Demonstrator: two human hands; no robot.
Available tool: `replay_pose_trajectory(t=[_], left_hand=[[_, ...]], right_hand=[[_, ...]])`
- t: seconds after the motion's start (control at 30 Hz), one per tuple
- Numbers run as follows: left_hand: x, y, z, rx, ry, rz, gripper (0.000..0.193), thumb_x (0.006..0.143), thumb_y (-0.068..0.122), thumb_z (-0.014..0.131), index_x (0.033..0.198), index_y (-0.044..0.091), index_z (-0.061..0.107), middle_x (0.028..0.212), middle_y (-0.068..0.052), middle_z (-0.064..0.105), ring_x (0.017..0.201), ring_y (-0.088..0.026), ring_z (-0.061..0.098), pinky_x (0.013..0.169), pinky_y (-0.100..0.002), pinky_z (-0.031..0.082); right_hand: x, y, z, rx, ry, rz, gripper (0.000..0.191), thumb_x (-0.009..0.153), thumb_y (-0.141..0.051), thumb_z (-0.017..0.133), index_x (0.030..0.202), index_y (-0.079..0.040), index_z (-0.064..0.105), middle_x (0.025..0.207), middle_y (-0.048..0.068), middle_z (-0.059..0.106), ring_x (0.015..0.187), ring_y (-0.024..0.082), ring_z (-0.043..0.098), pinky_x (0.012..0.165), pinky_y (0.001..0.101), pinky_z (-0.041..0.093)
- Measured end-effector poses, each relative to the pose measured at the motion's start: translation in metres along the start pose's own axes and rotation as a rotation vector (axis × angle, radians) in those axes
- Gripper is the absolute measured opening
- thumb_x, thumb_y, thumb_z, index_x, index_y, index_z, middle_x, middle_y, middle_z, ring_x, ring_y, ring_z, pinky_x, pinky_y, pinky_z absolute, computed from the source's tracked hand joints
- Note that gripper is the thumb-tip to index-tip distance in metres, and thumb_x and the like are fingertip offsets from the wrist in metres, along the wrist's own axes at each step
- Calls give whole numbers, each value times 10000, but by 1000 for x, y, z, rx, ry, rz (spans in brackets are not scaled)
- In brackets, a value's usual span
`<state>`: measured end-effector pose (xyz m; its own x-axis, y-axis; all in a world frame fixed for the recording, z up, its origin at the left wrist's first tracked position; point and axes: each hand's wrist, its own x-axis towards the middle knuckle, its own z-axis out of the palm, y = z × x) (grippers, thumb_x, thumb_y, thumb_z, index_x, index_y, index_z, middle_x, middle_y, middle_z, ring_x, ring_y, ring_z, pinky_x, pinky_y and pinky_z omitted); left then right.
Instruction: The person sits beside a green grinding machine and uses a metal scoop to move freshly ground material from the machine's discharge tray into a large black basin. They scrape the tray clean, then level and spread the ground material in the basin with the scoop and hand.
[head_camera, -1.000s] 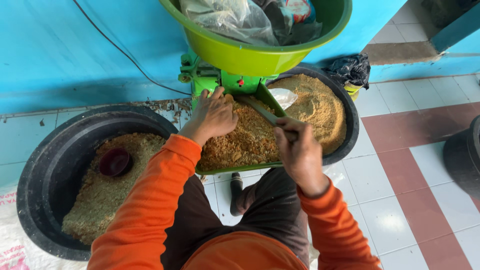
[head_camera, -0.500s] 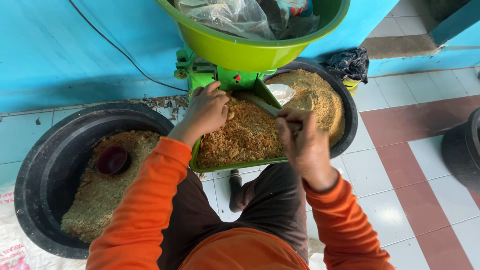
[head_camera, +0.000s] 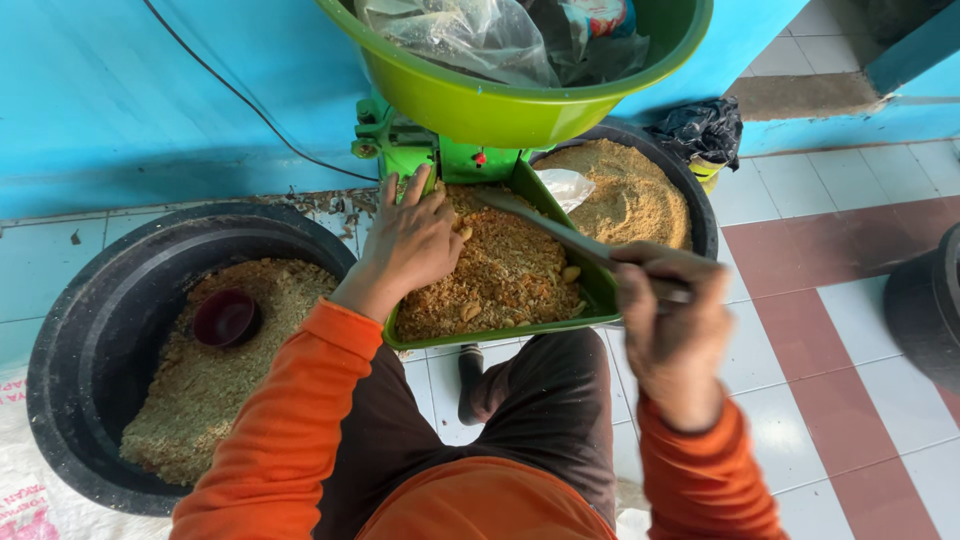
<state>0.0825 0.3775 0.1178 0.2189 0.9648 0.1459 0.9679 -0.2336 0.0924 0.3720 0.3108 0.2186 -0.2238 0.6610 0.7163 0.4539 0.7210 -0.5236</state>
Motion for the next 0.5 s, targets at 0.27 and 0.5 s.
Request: replay_pose_trajectory(t=[0.27, 0.5], left_hand=[[16, 1, -3, 83, -97, 24, 619, 1026, 423, 343, 1285, -67, 618, 1483, -246, 497, 1517, -410, 203, 1174, -667, 109], [0, 5, -15, -57, -240, -36, 583, 1033, 411, 344, 955, -10, 740, 1210, -228, 655, 1555, -419, 173, 1207, -704, 90]], right_hand=[[24, -4, 17, -122, -196, -38, 228, 1055, -10, 653, 1132, 30, 441, 958, 145, 748, 731, 158, 751, 574, 252, 570], [-4, -2, 43, 37, -7, 30, 217, 1057, -16, 641, 1095, 3, 428, 1066, 183, 754, 680, 143, 642, 577, 280, 531]])
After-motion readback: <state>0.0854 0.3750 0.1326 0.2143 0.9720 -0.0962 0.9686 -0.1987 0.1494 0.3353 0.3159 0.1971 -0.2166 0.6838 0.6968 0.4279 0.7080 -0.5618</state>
